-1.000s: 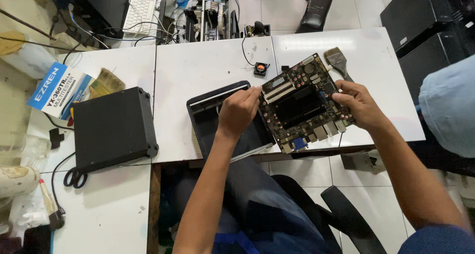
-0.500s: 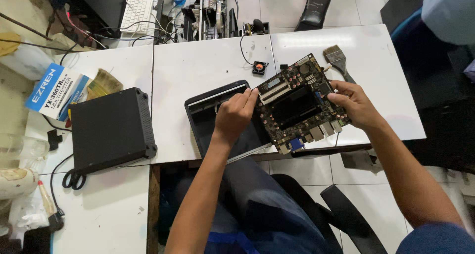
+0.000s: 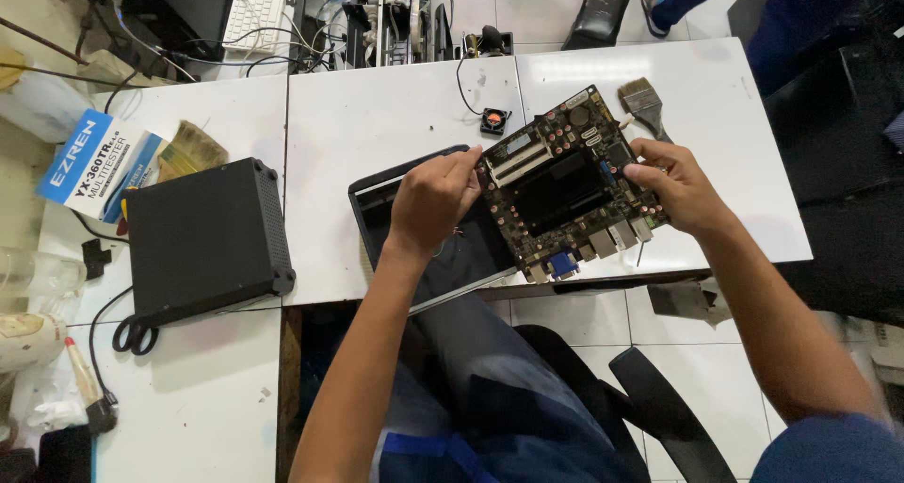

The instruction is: The person uses a screwdriver to remove screws from a computer case and lifts out the motherboard. They then use the screwdriver to manipulate internal components and wires within the case.

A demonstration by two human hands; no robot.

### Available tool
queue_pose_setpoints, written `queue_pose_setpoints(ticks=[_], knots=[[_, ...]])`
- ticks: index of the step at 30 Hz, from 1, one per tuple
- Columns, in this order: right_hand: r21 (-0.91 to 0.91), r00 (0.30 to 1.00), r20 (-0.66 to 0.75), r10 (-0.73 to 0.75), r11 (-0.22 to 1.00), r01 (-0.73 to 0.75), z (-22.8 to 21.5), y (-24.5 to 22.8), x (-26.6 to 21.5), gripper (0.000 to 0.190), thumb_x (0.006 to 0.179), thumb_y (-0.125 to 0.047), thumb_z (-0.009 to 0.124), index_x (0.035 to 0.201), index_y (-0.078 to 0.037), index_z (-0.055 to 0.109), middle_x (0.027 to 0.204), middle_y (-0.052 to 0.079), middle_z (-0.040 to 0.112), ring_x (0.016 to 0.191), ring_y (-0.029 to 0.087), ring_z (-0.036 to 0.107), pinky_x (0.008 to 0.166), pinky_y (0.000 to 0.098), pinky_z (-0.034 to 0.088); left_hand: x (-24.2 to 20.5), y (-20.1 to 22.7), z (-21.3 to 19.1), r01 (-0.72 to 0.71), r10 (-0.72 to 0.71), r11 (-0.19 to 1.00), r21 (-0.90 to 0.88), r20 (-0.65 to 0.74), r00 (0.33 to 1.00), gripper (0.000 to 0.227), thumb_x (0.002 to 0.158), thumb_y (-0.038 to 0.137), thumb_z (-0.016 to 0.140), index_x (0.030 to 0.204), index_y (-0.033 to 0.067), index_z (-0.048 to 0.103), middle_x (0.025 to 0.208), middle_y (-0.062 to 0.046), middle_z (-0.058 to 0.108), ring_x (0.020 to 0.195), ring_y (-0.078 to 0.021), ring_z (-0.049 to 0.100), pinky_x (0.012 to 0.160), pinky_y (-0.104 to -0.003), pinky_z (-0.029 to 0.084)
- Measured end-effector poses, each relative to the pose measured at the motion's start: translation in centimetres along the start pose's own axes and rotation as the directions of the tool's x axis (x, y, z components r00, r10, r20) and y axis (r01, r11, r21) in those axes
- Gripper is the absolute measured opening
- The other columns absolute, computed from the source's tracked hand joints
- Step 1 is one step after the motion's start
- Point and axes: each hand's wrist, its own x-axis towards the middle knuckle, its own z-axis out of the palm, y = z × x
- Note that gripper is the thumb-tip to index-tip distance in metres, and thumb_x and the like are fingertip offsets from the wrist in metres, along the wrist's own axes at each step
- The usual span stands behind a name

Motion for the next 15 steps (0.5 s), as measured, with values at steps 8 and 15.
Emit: queue_pose_setpoints(ticks=[8, 15], knots=[[0.164, 0.998, -0.061, 0.021, 0.986, -0.011, 2.0, -1.9, 0.6, 0.017, 0.105, -0.016, 0.062, 0.110, 0.001, 0.066, 0.066, 0.005, 0.061, 0.052, 0.007, 0.055, 0.049, 0.0219, 0.045, -0.5, -1.0, -3.7, 0.305, -0.355, 0.925, -0.228, -0.231, 0.906, 0.031, 0.079, -0.003, 0.079, 0.107, 0.0092, 0.082, 0.088, -0.010, 0.079, 0.077, -0.0261, 0.078, 0.066, -0.032, 0.064], [0.218, 0.996, -0.056, 0.065, 0.975, -0.051, 3.7, -1.3, 0.9, 0.020, 0.105, -0.018, 0.064, 0.109, 0.001, 0.064, 0.061, 0.005, 0.060, 0.045, 0.005, 0.052, 0.044, 0.0198, 0.043, -4.1, -2.0, -4.8, 0.593, -0.909, 0.160, -0.789, 0.116, 0.401, 0.018, 0.081, -0.004, 0.067, 0.093, 0.0013, 0.080, 0.069, -0.010, 0.072, 0.057, -0.0079, 0.057, 0.046, -0.021, 0.048]])
